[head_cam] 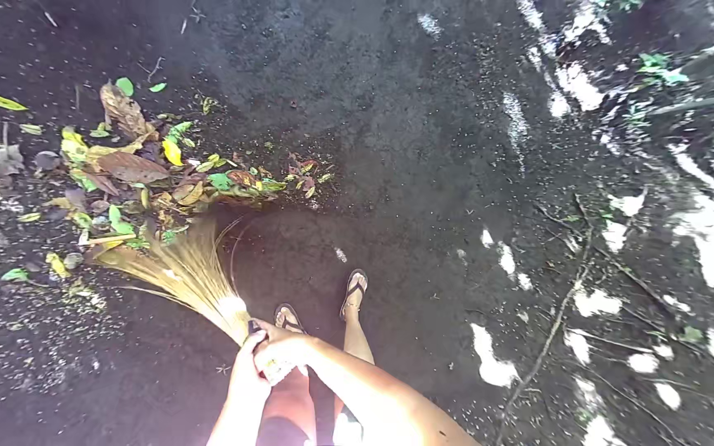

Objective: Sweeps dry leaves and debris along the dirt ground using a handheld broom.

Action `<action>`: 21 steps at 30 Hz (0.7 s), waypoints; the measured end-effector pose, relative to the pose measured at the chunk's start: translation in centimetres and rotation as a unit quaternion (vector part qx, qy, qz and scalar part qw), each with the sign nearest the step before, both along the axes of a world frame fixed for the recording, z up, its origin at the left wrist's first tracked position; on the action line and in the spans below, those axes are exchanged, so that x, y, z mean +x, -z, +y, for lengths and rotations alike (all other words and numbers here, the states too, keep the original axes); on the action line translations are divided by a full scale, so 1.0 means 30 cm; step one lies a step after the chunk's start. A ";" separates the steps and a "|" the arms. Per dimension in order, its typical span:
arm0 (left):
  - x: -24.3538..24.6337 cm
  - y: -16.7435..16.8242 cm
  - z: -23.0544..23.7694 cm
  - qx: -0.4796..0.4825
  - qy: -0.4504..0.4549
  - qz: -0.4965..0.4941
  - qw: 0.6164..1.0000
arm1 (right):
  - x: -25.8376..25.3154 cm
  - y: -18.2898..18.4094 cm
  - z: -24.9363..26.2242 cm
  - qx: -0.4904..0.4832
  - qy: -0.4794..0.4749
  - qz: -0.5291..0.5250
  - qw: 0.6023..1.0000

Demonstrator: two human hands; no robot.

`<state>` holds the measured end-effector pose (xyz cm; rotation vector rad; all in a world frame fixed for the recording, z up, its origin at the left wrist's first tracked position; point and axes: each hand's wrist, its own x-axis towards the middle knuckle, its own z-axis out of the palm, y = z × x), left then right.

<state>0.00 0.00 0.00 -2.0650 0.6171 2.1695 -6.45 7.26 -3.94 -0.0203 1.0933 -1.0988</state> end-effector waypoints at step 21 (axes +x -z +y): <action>-0.438 0.039 0.512 0.062 -0.028 -0.013 0.998 | -0.459 -0.008 0.517 0.114 -0.037 -0.018 0.993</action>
